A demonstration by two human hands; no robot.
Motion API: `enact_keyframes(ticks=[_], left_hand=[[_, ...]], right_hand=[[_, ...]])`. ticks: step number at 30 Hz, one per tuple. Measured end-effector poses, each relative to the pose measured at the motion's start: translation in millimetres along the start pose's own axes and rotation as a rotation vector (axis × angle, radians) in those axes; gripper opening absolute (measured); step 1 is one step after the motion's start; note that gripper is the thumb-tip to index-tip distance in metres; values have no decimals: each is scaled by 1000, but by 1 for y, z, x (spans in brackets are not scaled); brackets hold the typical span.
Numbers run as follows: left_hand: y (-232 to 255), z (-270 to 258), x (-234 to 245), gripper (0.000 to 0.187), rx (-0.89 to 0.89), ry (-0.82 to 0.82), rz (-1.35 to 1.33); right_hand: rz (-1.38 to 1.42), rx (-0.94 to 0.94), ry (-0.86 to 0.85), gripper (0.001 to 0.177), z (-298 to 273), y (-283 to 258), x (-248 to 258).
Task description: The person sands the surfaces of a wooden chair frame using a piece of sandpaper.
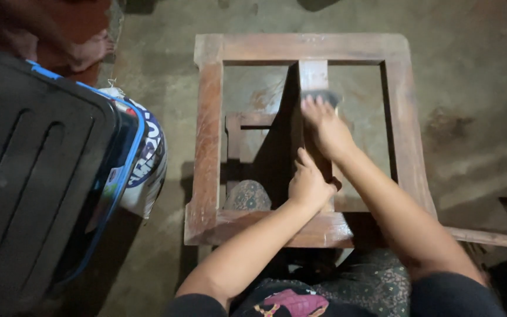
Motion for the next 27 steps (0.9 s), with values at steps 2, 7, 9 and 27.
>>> enact_keyframes(ticks=[2,7,9,27], left_hand=[[-14,16,-18,119,5,20,2],[3,-3,4,123,43,-14,37],[31,-28,32,104,9,-26,-85],[28,-39,31,112,-18,-46,-49]], right_hand=[[110,2,-7,65,-42,-33,8],[102,65,-47,71,-16,-9,2],[-43,7,69,72,44,33,-10],[463,-386,76,55,42,56,-1]])
Point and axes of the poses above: each hand's wrist, its own z-axis towards the middle knuckle, its own x-axis out of the back of the hand, y = z × x, the point moved 2 cm from there along z, towards the middle knuckle, and after that the axes turned 12 degrees about -y, right-handed, at the moved point
